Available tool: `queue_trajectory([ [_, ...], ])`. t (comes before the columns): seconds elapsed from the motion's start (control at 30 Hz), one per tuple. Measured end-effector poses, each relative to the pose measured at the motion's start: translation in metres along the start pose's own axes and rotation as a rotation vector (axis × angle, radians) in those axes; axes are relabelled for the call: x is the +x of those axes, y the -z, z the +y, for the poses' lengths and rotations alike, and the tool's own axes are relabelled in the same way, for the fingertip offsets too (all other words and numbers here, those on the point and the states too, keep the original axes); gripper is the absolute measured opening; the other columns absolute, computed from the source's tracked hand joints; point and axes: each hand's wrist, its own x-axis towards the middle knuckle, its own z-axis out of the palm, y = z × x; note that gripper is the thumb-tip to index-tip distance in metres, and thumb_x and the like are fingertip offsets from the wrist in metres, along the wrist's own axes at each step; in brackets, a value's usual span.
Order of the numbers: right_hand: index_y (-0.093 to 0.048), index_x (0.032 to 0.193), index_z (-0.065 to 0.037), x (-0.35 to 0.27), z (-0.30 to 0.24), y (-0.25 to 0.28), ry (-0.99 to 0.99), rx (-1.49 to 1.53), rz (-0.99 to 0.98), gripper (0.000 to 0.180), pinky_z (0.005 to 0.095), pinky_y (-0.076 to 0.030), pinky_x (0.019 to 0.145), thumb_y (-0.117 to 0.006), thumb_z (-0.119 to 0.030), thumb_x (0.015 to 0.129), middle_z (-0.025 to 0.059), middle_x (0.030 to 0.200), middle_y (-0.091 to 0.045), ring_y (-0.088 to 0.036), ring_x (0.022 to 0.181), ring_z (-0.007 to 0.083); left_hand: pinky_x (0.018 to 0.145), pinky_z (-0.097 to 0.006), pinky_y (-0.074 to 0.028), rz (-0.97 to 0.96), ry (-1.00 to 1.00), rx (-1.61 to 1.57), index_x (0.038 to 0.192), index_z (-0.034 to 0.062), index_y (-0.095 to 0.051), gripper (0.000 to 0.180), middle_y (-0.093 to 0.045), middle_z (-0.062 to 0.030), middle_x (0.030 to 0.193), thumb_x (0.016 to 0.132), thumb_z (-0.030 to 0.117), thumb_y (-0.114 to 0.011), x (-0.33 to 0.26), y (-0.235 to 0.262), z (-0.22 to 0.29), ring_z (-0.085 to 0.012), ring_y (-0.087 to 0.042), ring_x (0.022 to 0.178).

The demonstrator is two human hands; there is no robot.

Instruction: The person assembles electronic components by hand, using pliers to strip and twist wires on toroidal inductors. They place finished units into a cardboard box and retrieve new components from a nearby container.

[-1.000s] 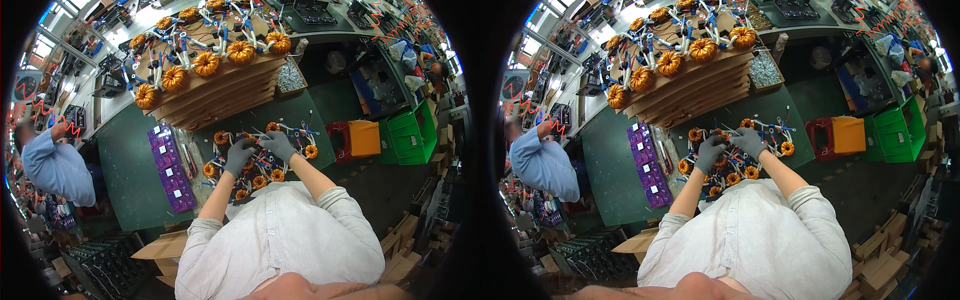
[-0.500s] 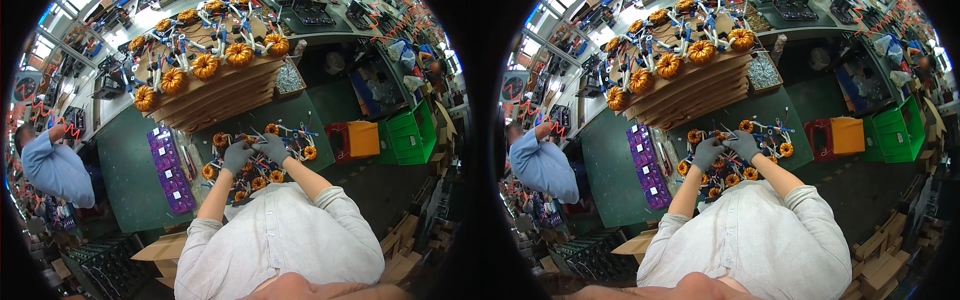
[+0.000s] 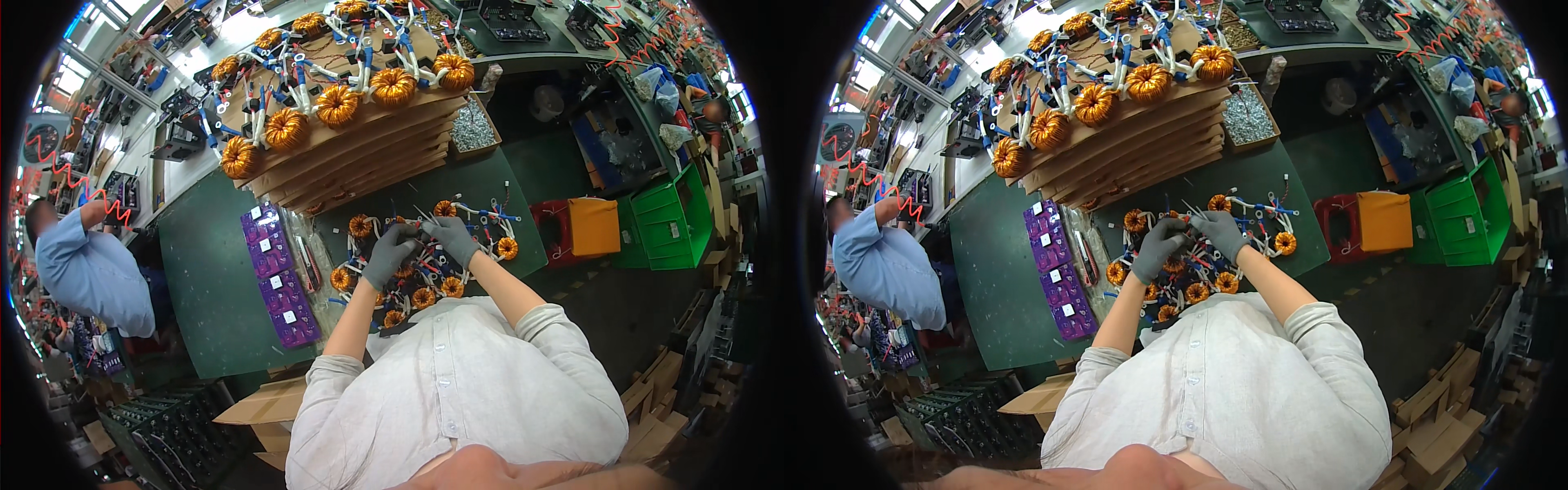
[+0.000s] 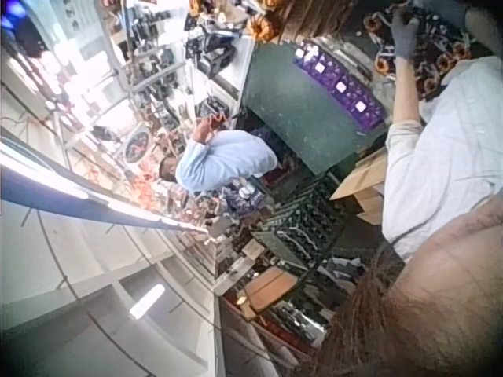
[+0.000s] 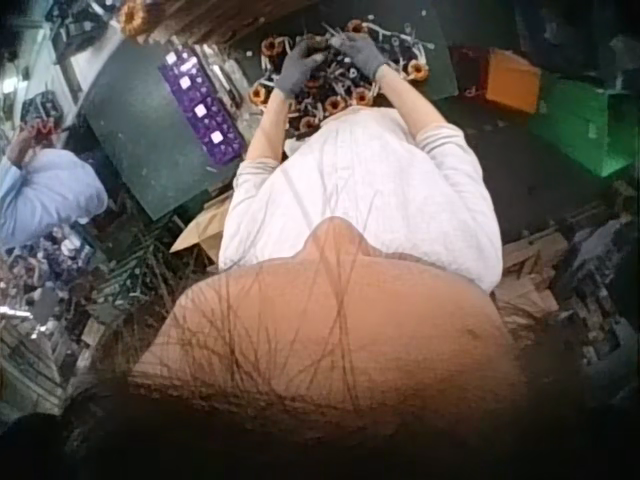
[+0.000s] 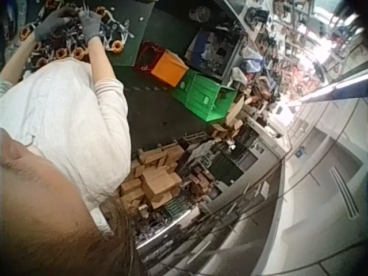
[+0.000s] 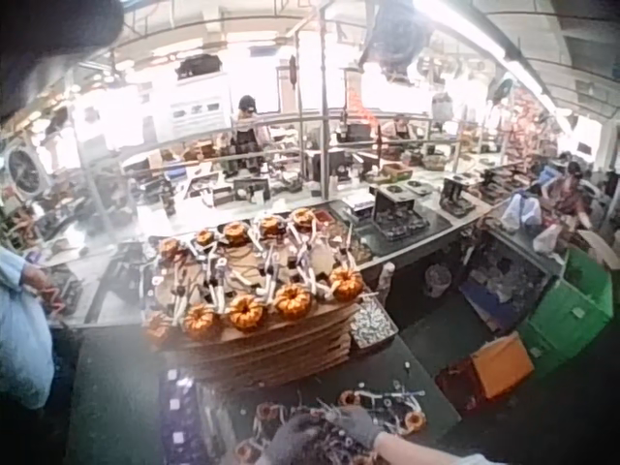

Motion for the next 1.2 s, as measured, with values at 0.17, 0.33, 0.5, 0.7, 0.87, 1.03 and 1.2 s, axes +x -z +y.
queue_trajectory([
  [0.17,-0.068,0.094,-0.002,-0.007,-0.010,-0.001,-0.117,0.165,0.077,0.019,0.0257,-0.046,0.070,-0.064,-0.019,0.087,0.0026,0.080,-0.066,-0.058,0.073,0.0109,0.056,-0.023,-0.047,0.058,0.145,0.089,0.095,0.0001,-0.062,0.017,-0.064,-0.0047,0.075,0.084,0.013,-0.061,0.005,-0.003,0.003,-0.0098,-0.058,0.062],
  [0.33,-0.068,0.094,-0.002,0.001,0.009,0.006,-0.240,0.273,0.064,0.018,0.0251,-0.046,0.069,-0.066,-0.017,0.085,0.0032,0.080,-0.066,-0.058,0.072,0.0104,0.055,-0.025,-0.046,0.141,0.165,0.093,0.088,-0.0017,-0.064,0.018,-0.064,-0.0055,0.072,0.080,0.014,-0.065,0.009,-0.005,0.001,-0.0106,-0.057,0.060],
  [0.5,-0.068,0.094,-0.001,-0.002,0.001,-0.001,-0.101,0.155,0.051,0.020,0.0252,-0.046,0.069,-0.067,-0.018,0.084,0.0037,0.081,-0.065,-0.057,0.073,0.0104,0.055,-0.026,-0.046,0.177,0.142,0.150,0.087,-0.0016,-0.063,0.019,-0.064,-0.0062,0.073,0.080,0.016,-0.065,0.011,-0.007,-0.007,-0.0107,-0.057,0.060],
  [0.7,-0.067,0.094,0.000,0.002,0.003,0.004,-0.027,0.018,0.027,0.020,0.0251,-0.046,0.070,-0.066,-0.018,0.084,0.0025,0.080,-0.065,-0.057,0.074,0.0104,0.056,-0.025,-0.045,0.170,0.087,0.257,0.088,-0.0007,-0.063,0.018,-0.064,-0.0053,0.073,0.081,0.016,-0.064,0.009,-0.012,-0.002,-0.0104,-0.057,0.060],
  [0.87,-0.067,0.096,0.000,-0.002,0.006,0.005,-0.151,0.189,0.080,0.022,0.0257,-0.045,0.071,-0.065,-0.019,0.084,0.0021,0.080,-0.065,-0.057,0.075,0.0103,0.054,-0.025,-0.045,0.091,0.131,0.105,0.088,-0.0004,-0.063,0.017,-0.063,-0.0047,0.072,0.081,0.015,-0.063,0.009,-0.005,-0.002,-0.0096,-0.056,0.059],
  [1.03,-0.067,0.095,0.000,-0.001,0.008,0.000,-0.017,0.073,0.036,0.022,0.0261,-0.045,0.069,-0.065,-0.019,0.083,0.0028,0.080,-0.064,-0.056,0.074,0.0100,0.056,-0.026,-0.046,0.132,0.134,0.191,0.090,-0.0002,-0.063,0.018,-0.063,-0.0049,0.071,0.081,0.015,-0.064,0.011,-0.007,-0.005,-0.0105,-0.056,0.059],
  [1.2,-0.066,0.090,-0.001,0.003,0.012,0.004,0.102,-0.087,0.054,0.017,0.0246,-0.045,0.068,-0.066,-0.017,0.083,0.0027,0.078,-0.064,-0.056,0.073,0.0082,0.063,-0.037,-0.050,0.259,-0.174,0.682,0.103,0.0071,-0.062,0.029,-0.065,-0.0113,0.074,0.079,0.023,-0.065,0.006,-0.022,0.002,-0.0258,-0.063,0.063],
])
